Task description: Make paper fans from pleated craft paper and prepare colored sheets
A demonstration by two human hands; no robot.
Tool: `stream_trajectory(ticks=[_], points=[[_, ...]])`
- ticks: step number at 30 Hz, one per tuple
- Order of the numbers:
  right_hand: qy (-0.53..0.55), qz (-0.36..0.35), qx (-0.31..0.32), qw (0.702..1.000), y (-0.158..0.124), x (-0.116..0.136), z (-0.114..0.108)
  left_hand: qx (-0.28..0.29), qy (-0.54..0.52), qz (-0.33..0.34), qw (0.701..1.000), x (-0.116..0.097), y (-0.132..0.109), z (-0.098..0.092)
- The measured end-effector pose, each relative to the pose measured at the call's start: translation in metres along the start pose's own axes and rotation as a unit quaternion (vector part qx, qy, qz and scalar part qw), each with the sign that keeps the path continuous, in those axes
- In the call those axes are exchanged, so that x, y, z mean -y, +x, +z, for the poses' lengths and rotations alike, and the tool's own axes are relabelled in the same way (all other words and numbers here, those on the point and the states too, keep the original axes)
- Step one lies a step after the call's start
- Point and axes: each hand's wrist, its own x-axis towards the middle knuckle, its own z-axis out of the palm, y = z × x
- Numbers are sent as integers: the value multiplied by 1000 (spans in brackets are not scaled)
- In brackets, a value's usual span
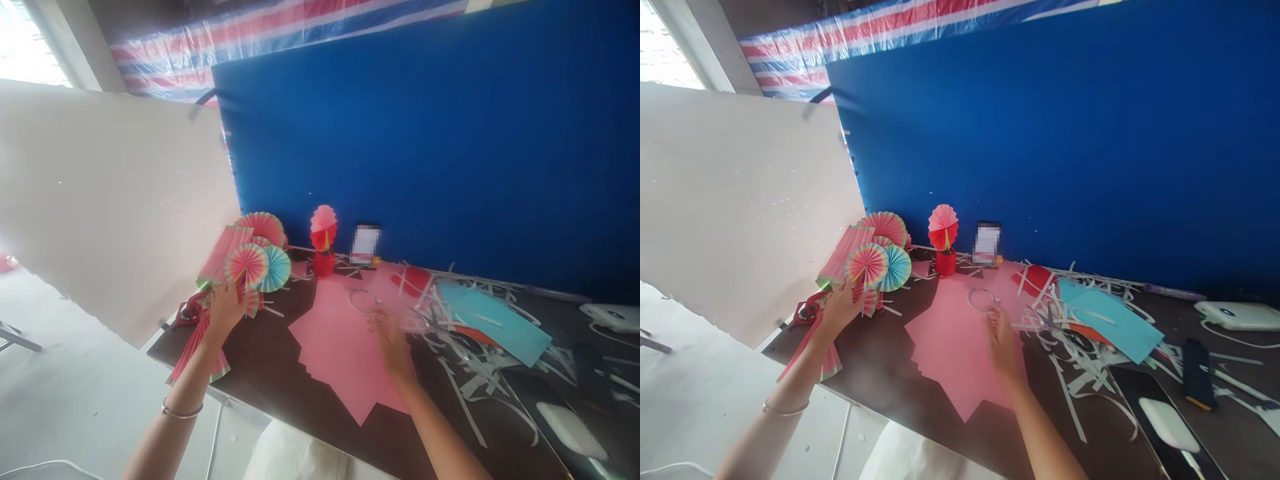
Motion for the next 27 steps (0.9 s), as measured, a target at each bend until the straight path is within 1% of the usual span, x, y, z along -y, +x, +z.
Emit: stream_trajectory(ticks=[5,8,10,14,17,19,21,22,23,24,25,26,27], points=[[-50,7,8,999,-2,7,-3,-10,40,-26,999,1,7,-2],[-62,13,20,998,-2,11,-4,-5,44,-27,999,4,16,-2],[-69,17,20,997,-3,13,-4,-7,21,-26,999,7,21,0],[-95,8,22,995,-3,14,-4,-28,-75,-27,996,17,33,6],[-128,-18,15,992,-1,12,-6,-71,-141,-14,987,22,38,13],[-162,-45,18,986,-1,11,-5,-120,-179,-8,976,23,38,18],[-178,-92,24,979,-5,15,3,-170,-216,-8,962,24,37,22],[-173,-124,34,977,-9,20,11,-187,-233,-8,954,24,36,24],[-161,-160,49,973,-16,28,21,-200,-251,-9,947,25,36,26],[-148,-193,89,966,-25,38,33,-210,-269,-11,940,25,36,27],[-134,-235,163,949,-35,50,47,-218,-286,-13,933,26,37,28],[-123,-280,239,922,-47,64,63,-225,-305,-17,925,27,37,28],[-116,-315,296,894,-60,78,80,-233,-324,-25,917,27,38,28]])
